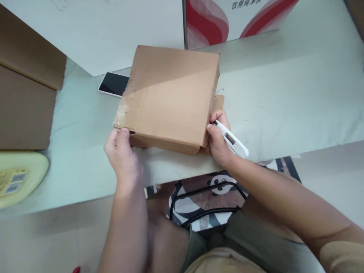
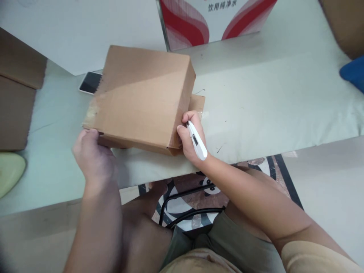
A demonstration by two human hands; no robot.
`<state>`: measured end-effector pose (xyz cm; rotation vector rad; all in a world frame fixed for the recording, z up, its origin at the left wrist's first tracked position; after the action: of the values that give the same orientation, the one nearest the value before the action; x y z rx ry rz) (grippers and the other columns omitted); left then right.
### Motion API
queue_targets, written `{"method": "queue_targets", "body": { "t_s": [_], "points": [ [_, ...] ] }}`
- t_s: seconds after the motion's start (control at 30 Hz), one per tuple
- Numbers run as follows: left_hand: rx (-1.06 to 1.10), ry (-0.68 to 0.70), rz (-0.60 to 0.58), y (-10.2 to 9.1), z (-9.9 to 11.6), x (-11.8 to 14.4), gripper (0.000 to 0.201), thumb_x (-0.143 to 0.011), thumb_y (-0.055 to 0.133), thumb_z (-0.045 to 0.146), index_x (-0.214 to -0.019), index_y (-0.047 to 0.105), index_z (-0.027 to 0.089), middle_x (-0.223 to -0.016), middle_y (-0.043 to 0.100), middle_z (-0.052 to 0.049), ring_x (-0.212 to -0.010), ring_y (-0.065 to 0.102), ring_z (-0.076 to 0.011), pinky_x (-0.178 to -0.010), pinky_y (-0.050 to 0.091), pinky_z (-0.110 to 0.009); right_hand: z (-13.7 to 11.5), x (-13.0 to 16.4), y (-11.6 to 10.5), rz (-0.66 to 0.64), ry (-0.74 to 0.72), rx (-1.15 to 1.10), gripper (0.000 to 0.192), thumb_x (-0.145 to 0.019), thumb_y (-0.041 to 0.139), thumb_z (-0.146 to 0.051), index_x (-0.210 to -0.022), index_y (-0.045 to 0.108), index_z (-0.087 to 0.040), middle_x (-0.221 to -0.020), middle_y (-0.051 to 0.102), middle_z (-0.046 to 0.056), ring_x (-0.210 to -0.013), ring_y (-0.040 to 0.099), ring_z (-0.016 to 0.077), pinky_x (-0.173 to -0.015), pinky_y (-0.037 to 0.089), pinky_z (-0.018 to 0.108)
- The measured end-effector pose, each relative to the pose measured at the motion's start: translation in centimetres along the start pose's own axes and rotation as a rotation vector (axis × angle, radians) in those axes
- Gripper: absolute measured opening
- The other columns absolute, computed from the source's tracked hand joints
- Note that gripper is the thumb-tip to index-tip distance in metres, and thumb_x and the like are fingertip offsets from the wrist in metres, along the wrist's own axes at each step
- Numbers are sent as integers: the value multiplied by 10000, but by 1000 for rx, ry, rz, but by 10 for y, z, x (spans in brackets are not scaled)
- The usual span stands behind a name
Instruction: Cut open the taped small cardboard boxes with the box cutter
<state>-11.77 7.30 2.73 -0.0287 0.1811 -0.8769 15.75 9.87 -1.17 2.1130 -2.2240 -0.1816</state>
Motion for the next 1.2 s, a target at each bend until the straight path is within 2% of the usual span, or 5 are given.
{"method": "queue_targets", "body": {
  "t_s": [0.37,0.53,0.87,1.1,1.2],
  "points": [
    [8,-26,-15,0,-5,-1,271,-725,656,379,-626,457,224,-665,387,39,-700,314,-150,-687,255,-309,-1,0,-1,3,6,18,216,-856,521,-318,-947,328,-287,-710,283,-75,-551,268,136,-553,267,296],
    [-14,-28,-20,1,-3,0,288,-727,645,388,-618,433,225,-659,357,44,-692,310,-147,-681,246,-312,0,0,-2,6,5,26,217,-859,518,-314,-954,325,-286,-716,284,-73,-561,288,138,-573,282,296],
    [-11,-47,8,2,0,0,258,-694,651,371,-613,455,223,-648,376,44,-688,315,-148,-679,249,-315,0,0,0,7,31,11,233,-841,530,-320,-939,320,-291,-692,277,-73,-541,254,144,-545,242,295],
    [34,-24,-13,2,-2,0,244,-722,667,350,-647,476,218,-671,455,29,-718,363,-156,-702,277,-308,-1,0,-2,19,-7,30,212,-847,534,-326,-939,347,-286,-728,294,-69,-574,267,140,-582,266,302],
    [31,-31,-19,3,-2,0,246,-724,668,343,-640,473,219,-672,424,33,-715,353,-154,-704,274,-310,2,0,-2,22,18,25,208,-850,527,-315,-945,345,-287,-722,290,-69,-563,257,142,-563,237,298]
  ]
}}
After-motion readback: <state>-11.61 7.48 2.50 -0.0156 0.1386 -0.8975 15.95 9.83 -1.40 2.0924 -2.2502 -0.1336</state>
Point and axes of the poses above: each hand's wrist, its own x-axis away from the middle knuckle, its own y-axis out of the palm, z = x × y, the point moved 8 cm from there along -x, towards the middle knuckle
